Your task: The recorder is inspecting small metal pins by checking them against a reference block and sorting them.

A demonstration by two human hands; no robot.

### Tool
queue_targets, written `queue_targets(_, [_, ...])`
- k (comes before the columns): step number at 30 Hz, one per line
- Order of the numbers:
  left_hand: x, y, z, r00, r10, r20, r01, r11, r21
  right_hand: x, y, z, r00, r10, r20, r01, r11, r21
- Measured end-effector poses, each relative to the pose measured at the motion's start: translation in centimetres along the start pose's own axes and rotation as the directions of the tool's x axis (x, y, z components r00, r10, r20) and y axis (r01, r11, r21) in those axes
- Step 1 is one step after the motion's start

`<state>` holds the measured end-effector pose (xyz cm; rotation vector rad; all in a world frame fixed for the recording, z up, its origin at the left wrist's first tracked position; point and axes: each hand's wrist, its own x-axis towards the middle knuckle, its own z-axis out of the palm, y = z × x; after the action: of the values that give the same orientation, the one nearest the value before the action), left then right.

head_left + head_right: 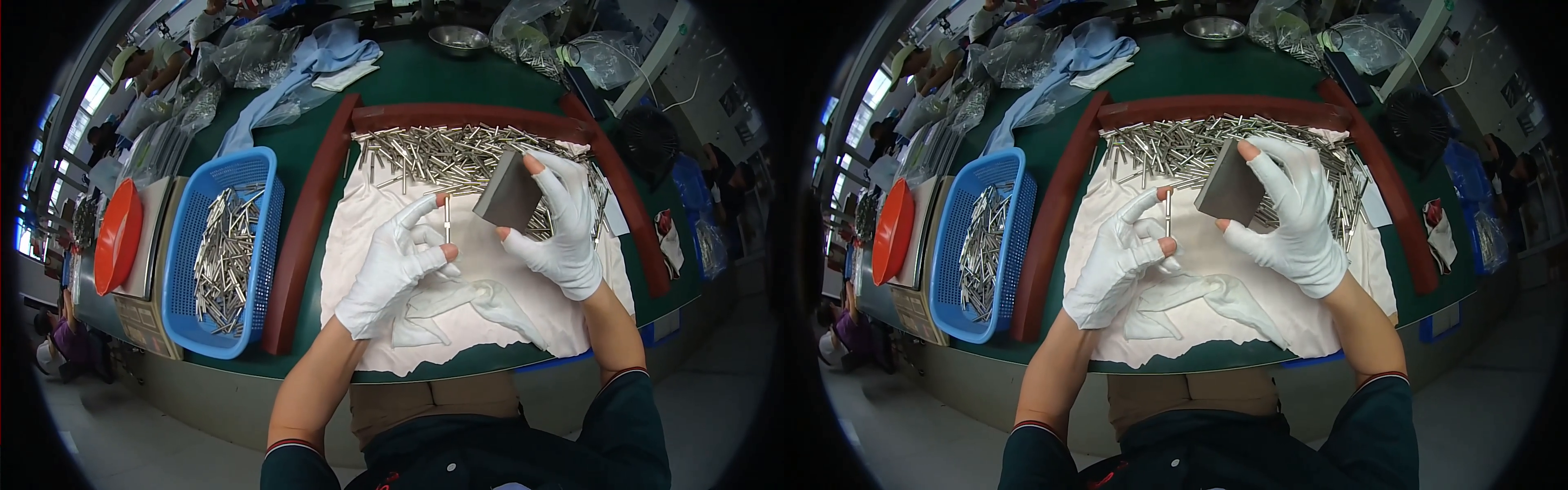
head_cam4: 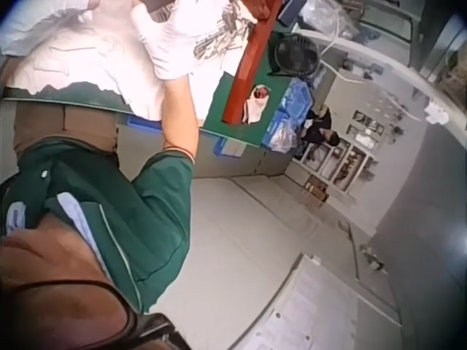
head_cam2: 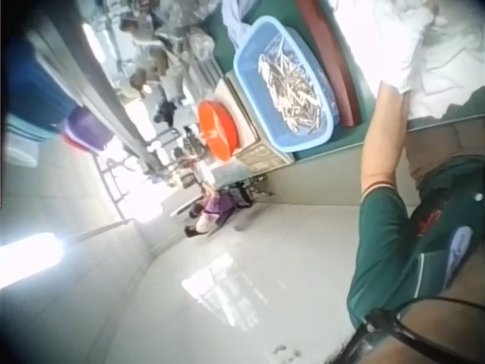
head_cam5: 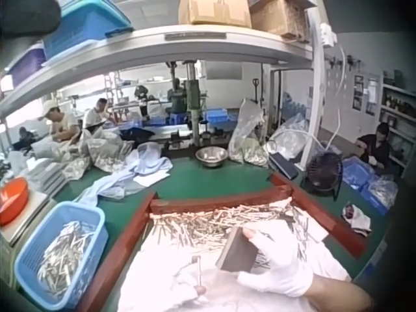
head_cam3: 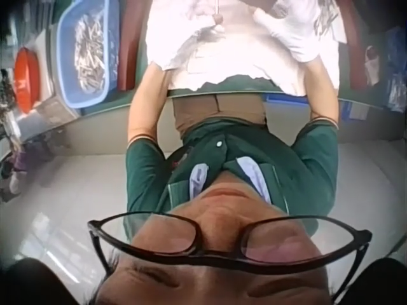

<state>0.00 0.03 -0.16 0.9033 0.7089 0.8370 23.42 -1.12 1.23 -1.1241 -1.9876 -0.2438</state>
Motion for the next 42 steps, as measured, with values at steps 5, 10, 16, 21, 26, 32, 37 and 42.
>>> queue_targets(5, [0.2, -0.1, -0.4, 1.0, 0.004, 0.003, -0.004, 0.998, 0.065, 0.1, 0.0, 0.1, 1.0, 0.013, -0.026, -0.013, 1.0, 0.001])
queue_targets(10, [-0.2, 1.6, -0.9, 0.983, 0.146, -0.108, -0.1, 0.933, 0.346, 0.1, 0.1, 0.2, 0.998, 0.025, -0.055, -0.025, 1.0, -0.005])
queue_targets(16, [0.0, 2.4, -5.4, 0.823, 0.539, -0.18, -0.125, 0.48, 0.868, 0.1, -0.1, -0.1, 0.995, 0.058, -0.086, -0.06, 0.998, -0.023])
queue_targets(21, [0.5, 3.1, -4.5, 0.876, 0.412, -0.25, -0.245, 0.827, 0.506, -0.5, 0.8, -0.3, 0.989, 0.062, -0.135, -0.066, 0.997, -0.028])
queue_targets(26, [0.7, 3.1, -5.6, 0.885, 0.382, -0.267, -0.021, 0.604, 0.797, -0.3, 1.5, 0.6, 0.972, -0.004, -0.235, 0.005, 1.0, 0.003])
queue_targets(32, [0.8, 2.6, -6.9, 0.889, 0.341, -0.304, 0.039, 0.607, 0.794, -0.8, 0.9, 1.2, 0.972, 0.056, -0.228, -0.064, 0.997, -0.031])
queue_targets(37, [1.1, 3.2, -9.6, 0.888, 0.396, -0.233, 0.069, 0.386, 0.92, -0.7, 0.8, 1.1, 0.97, 0.049, -0.239, -0.052, 0.999, -0.005])
queue_targets(42, [1.2, 3.5, -7.6, 0.586, 0.788, -0.19, -0.111, 0.31, 0.944, -1.0, 1.3, 1.0, 0.969, 0.064, -0.239, -0.065, 0.998, 0.005])
